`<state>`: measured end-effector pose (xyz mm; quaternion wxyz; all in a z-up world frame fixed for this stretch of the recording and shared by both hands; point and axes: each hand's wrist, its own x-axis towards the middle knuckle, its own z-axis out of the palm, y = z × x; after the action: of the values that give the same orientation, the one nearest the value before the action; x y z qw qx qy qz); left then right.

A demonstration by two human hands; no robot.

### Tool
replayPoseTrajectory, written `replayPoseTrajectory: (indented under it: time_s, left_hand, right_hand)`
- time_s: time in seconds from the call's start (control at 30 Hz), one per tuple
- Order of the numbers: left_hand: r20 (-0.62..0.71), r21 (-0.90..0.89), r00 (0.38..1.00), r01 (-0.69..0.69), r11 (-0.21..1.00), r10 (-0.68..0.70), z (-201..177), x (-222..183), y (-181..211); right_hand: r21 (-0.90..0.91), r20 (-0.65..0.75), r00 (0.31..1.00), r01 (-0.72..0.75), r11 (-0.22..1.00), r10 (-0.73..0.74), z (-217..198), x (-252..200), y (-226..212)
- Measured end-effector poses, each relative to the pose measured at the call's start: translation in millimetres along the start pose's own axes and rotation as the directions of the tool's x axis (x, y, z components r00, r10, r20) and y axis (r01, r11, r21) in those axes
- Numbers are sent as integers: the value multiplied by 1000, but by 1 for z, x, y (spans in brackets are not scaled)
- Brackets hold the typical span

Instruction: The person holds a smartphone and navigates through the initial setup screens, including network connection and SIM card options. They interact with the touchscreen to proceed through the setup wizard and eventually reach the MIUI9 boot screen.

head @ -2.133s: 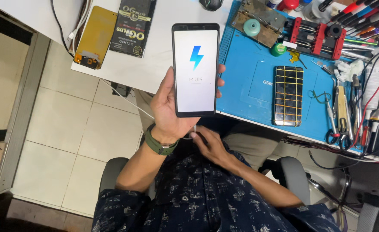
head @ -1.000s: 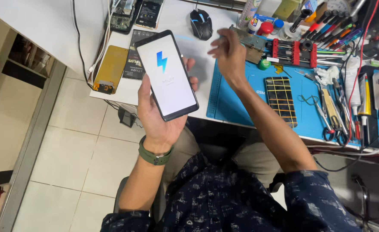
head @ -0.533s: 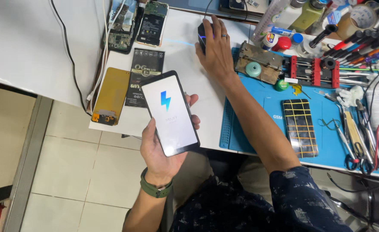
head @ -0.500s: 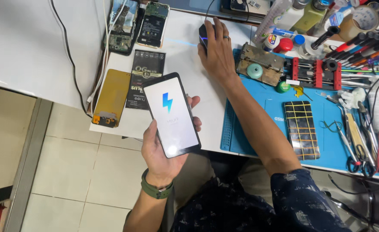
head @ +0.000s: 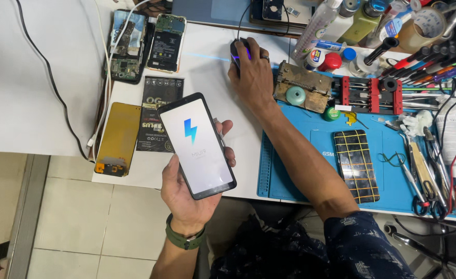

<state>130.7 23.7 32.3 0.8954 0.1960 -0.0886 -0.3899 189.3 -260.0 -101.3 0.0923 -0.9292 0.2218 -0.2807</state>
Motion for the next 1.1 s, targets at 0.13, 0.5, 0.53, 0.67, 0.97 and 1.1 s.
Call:
replayPoseTrajectory:
  time_s: [0.13, 0.5, 0.53, 0.67, 0.97, 1.1]
  left_hand:
    - [17, -21, 1000, 7, 1000, -7, 4, 1, -7]
    - [9, -3, 1000, 24, 1000, -24, 1, -1, -13]
    - [26, 5, 1000, 6, 1000, -7, 1, 0, -12]
    - [1, 6, 1000, -8, 1000, 8, -1, -4, -7]
    - [11, 50, 998, -59, 997, 58, -15, -15, 10]
    - [-2, 39, 998, -58, 998, 58, -19, -19, 14]
  right_hand:
    - [9, 21, 999, -38, 999, 38, -2, 0, -2]
    - [39, 32, 999, -27, 999, 26, -4, -3, 1]
    - [40, 18, 1000, -19, 999, 18, -5, -1, 0]
    - [40, 14, 999, -31, 999, 31, -2, -1, 1]
    - [95, 33, 997, 61, 994, -64, 0, -1, 4]
    - [99, 58, 997, 50, 994, -56, 0, 0, 5]
